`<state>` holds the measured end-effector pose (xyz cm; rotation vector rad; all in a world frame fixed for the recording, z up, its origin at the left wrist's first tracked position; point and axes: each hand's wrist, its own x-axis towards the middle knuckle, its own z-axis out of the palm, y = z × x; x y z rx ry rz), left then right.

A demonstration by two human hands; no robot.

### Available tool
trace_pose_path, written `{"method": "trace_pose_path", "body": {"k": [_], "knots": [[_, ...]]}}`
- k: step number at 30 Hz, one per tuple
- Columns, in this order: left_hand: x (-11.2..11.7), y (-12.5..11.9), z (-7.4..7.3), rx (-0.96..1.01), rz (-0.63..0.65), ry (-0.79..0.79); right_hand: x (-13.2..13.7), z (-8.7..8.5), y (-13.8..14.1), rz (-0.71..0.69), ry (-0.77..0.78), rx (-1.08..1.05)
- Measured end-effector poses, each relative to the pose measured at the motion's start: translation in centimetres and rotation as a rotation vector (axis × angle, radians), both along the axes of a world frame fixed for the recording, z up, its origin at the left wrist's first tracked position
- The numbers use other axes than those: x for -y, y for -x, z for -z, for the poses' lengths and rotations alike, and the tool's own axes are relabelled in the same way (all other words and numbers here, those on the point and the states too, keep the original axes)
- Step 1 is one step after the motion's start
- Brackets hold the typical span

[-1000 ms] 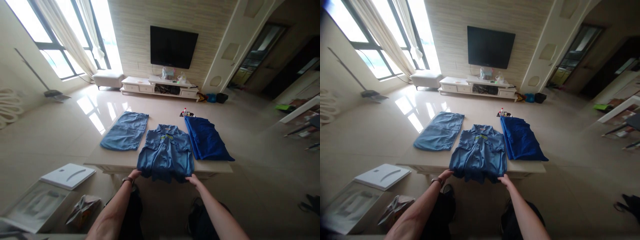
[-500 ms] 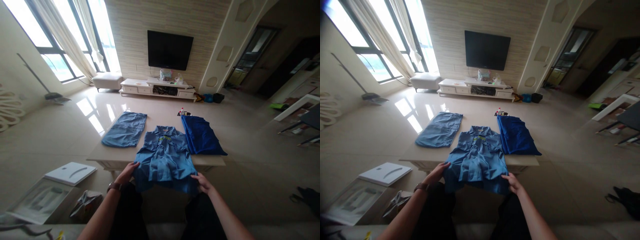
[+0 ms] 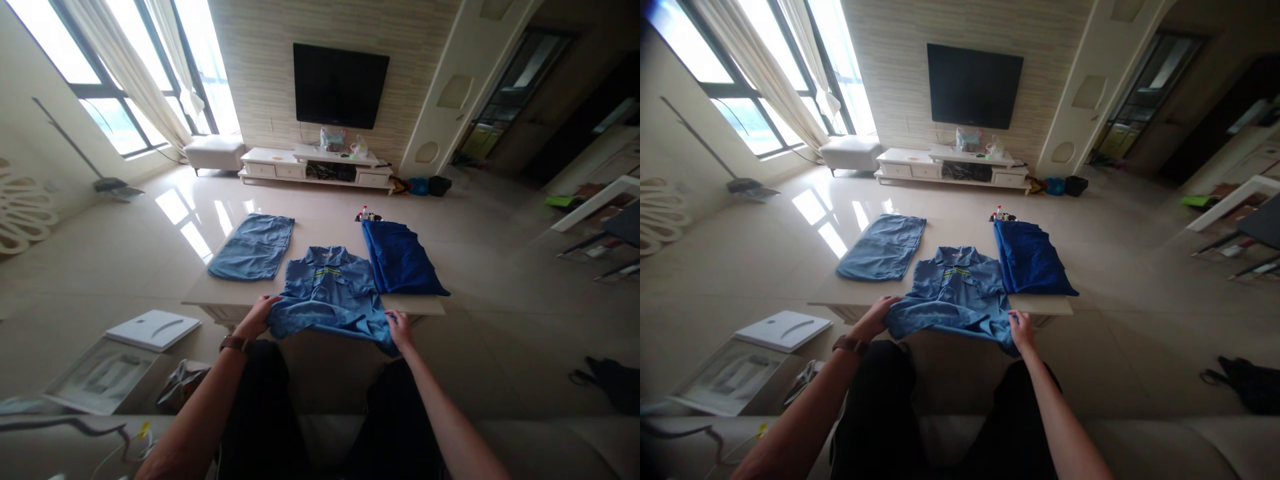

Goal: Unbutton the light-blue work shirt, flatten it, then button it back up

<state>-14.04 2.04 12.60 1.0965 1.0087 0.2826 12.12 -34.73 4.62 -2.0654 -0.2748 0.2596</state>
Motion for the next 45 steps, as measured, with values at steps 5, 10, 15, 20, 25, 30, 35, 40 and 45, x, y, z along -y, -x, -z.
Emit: {"method": "trace_pose_path", "body": {"k": [5,10,15,20,25,30,35,40,45], "knots": [[0.5,0.4,-0.7,-0.036,-0.045,-0.055,0.5,-1.9,2.1,-0.496,0.487,0.148],[1.2,1.2,-0.5,-0.025,-0.01,-0.139,0.9,-3.1,4.4,-0.721,0.695,0.246],[1.3,1.9,0.5,-0.01,0.045,-0.156,0.9,-3.0,5.6,-0.71,0.63,0.355],[1.0,3.7,-0.2,-0.037,0.042,-0.109,1.7,-2.7,4.4,-0.444,0.303,0.283],[-0.6,6.6,-0.6,-0.21,0.121,-0.199,5.7,-3.7,3.4,0.026,0.068,0.446],[0.2,8.2,2.2,-0.757,0.271,-0.65,9.7,-2.9,5.4,0.117,0.129,0.386],[5.8,9.0,2.8,-0.778,0.401,-1.141,11.0,-0.8,7.2,0.029,0.136,0.351],[10.5,10.4,2.0,-0.341,0.839,-1.288,11.3,-0.3,7.4,-0.017,0.171,0.334],[10.8,11.8,3.3,-0.303,0.839,-1.367,11.9,-0.4,6.7,-0.032,0.176,0.315]]}}
